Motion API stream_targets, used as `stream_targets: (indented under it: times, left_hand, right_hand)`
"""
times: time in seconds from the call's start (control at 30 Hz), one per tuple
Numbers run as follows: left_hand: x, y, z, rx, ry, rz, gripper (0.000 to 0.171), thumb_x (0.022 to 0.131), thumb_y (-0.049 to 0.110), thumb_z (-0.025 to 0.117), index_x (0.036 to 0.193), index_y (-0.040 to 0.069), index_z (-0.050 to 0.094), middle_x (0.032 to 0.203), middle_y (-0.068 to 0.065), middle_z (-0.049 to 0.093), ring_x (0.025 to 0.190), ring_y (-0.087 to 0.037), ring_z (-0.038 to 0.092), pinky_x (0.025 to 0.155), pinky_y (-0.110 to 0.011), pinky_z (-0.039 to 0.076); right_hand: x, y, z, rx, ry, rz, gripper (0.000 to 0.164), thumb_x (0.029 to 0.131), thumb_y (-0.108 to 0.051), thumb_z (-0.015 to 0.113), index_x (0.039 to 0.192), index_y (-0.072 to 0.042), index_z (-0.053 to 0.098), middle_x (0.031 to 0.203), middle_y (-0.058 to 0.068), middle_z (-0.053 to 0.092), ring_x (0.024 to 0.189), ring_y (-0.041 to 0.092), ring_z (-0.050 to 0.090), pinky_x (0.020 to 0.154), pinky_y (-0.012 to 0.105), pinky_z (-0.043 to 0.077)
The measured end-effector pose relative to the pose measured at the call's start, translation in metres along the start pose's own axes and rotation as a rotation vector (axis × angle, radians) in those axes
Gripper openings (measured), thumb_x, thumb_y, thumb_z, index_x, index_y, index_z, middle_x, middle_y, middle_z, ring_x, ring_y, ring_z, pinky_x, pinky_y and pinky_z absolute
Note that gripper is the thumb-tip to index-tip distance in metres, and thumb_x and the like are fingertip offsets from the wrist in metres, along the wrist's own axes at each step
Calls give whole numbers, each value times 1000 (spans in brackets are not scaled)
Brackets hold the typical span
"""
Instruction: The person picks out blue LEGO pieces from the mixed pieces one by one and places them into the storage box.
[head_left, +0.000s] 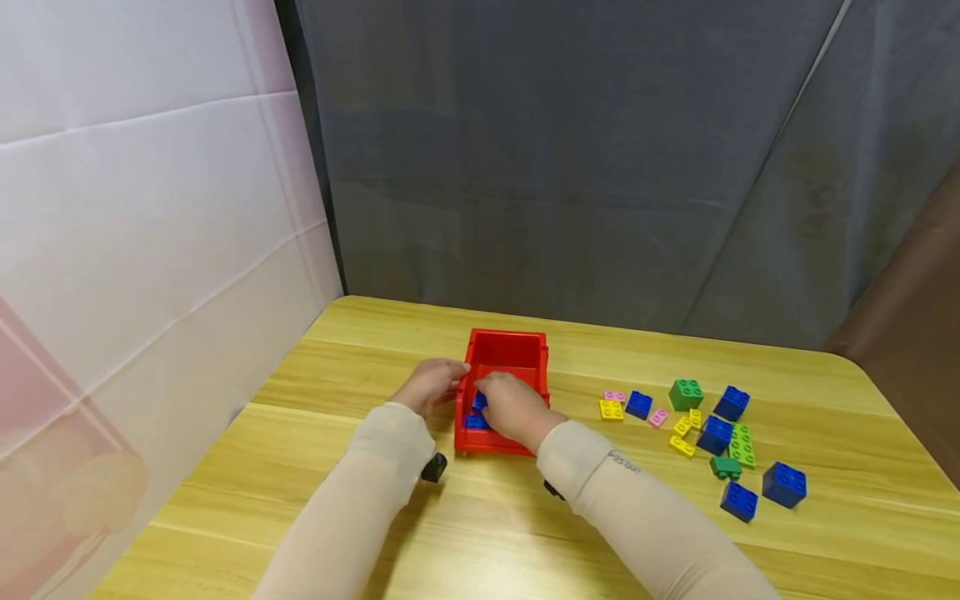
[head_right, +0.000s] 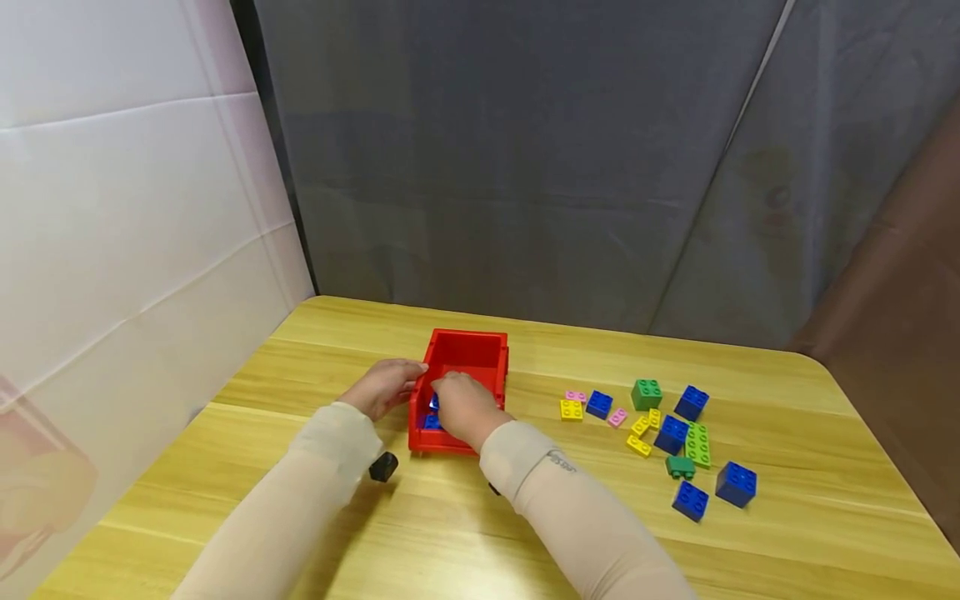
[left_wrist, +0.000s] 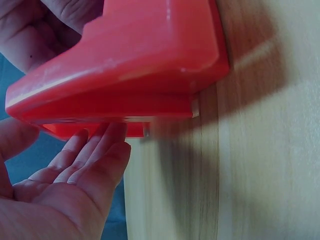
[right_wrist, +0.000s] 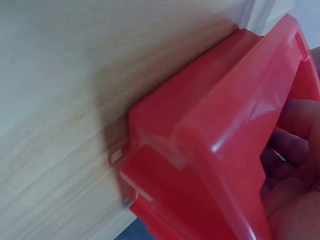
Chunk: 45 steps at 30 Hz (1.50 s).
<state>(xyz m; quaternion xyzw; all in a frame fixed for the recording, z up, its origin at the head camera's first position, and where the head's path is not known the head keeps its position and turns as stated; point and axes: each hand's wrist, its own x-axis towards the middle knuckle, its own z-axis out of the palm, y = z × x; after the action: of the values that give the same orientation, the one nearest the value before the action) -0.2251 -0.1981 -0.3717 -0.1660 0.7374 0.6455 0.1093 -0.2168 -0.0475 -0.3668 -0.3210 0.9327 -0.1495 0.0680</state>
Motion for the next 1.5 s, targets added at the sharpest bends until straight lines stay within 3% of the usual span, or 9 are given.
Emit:
stream_targets:
  times: [0.67,1.07,1.5]
  left_hand:
    - [0,-1,2,-13,-2,4,40,100,14,49,131,-11,48,131,-22,53,116,-32,54,103,-40,44]
    - [1,0,1,-24,4,-5,40,100,15,48,132,-10,49,131,-22,54,115,-31,55,104,-39,43]
    - [0,-2,0,-19,0,2,40,100,15,48,131,-10,50,132,-22,54,115,-31,55,104,-40,43]
  right_hand:
    - [3,2,2,-42,-6,-13,41,92,-10,64,132,-3,58,130,11,60,122,26,54,105,36,42]
    - [7,0,7,0,-9,-15,34,92,-7,62,126,-3,61,120,12,64,112,25,59,103,37,44]
    - [13,-2,13,65,-32,45,16,92,-9,63,106,-2,67,92,7,64,81,19,56,89,33,51]
